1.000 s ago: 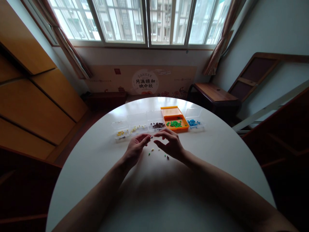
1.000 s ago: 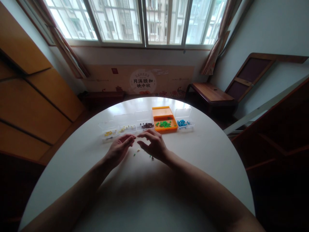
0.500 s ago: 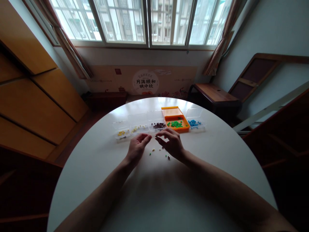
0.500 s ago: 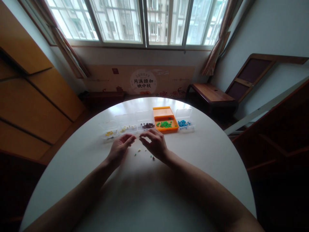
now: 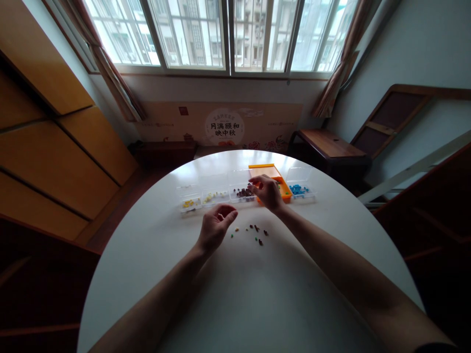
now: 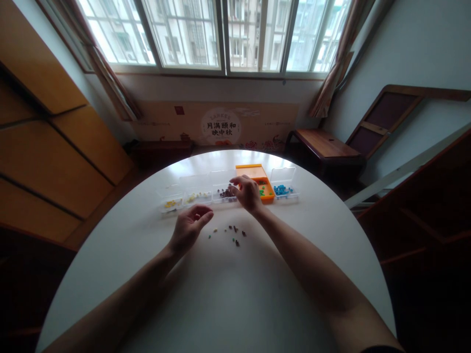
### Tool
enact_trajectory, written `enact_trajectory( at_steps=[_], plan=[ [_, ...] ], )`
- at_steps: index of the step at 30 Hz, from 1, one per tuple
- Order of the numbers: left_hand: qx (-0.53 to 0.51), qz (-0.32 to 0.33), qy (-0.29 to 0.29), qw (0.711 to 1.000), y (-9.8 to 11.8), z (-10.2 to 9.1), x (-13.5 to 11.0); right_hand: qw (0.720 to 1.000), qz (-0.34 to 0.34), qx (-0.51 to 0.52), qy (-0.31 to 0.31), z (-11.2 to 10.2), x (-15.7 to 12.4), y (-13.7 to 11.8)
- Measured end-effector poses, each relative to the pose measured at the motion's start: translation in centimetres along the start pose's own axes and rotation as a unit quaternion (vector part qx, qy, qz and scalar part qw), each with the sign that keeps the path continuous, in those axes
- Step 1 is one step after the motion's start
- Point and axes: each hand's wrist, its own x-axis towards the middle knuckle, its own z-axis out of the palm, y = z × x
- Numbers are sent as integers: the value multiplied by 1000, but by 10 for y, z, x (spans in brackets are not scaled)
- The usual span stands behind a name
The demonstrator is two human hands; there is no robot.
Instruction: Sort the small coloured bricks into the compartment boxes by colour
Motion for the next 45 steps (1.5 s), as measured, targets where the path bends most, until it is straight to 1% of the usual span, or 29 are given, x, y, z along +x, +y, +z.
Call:
enact_trajectory(
  at_steps=[2, 4, 6, 9, 11, 13, 16, 19, 22, 24, 25, 27, 30, 32, 35, 38, 41, 45],
  plan=[
    [51, 53, -14, 997, 1, 1, -3, 1000, 9, 5, -19, 2, 7, 4],
    [105, 128, -44, 985, 1, 4, -7, 1000, 10, 13, -18, 2, 7, 8],
    [159, 204, -104, 960, 2, 7, -12, 1000, 6, 21, -9, 0, 2, 11],
    [239, 285, -200, 907, 3, 14, -18, 1000, -5, 26, -7, -5, -11, 17],
    [281, 306, -238, 878, 5, 19, -21, 999, -10, 28, -12, -8, -20, 21],
    [308, 310, -258, 862, 6, 21, -23, 999, -14, 31, -15, -11, -26, 23],
    [324, 313, -274, 850, 9, 21, -22, 999, -17, 35, -12, -13, -32, 24],
    [318, 322, -282, 846, 12, 19, -21, 999, -15, 35, -5, -15, -35, 22],
    [307, 320, -284, 850, 10, 19, -20, 999, -16, 39, -5, -16, -38, 20],
    [294, 311, -271, 862, 7, 19, -18, 999, -22, 48, -11, -16, -40, 17],
    [282, 304, -255, 874, 4, 19, -16, 998, -25, 56, -17, -16, -41, 15],
    [234, 278, -202, 909, 1, 19, -13, 996, -34, 74, -29, -15, -44, 10],
    [133, 198, -107, 965, -1, 16, -6, 992, -61, 102, -42, -13, -49, 0],
    [77, 138, -65, 985, -1, 14, -2, 988, -88, 118, -50, -13, -51, -6],
    [13, 71, -30, 997, -2, 11, 3, 983, -125, 124, -58, -13, -55, -16],
    [-29, 33, -19, 999, -4, 11, 5, 979, -159, 118, -49, -14, -57, -22],
    [-36, 22, -21, 999, -4, 11, 5, 978, -171, 114, -42, -13, -58, -25],
    [-21, 20, -24, 999, -2, 10, 3, 977, -174, 110, -53, -10, -59, -26]
  ],
)
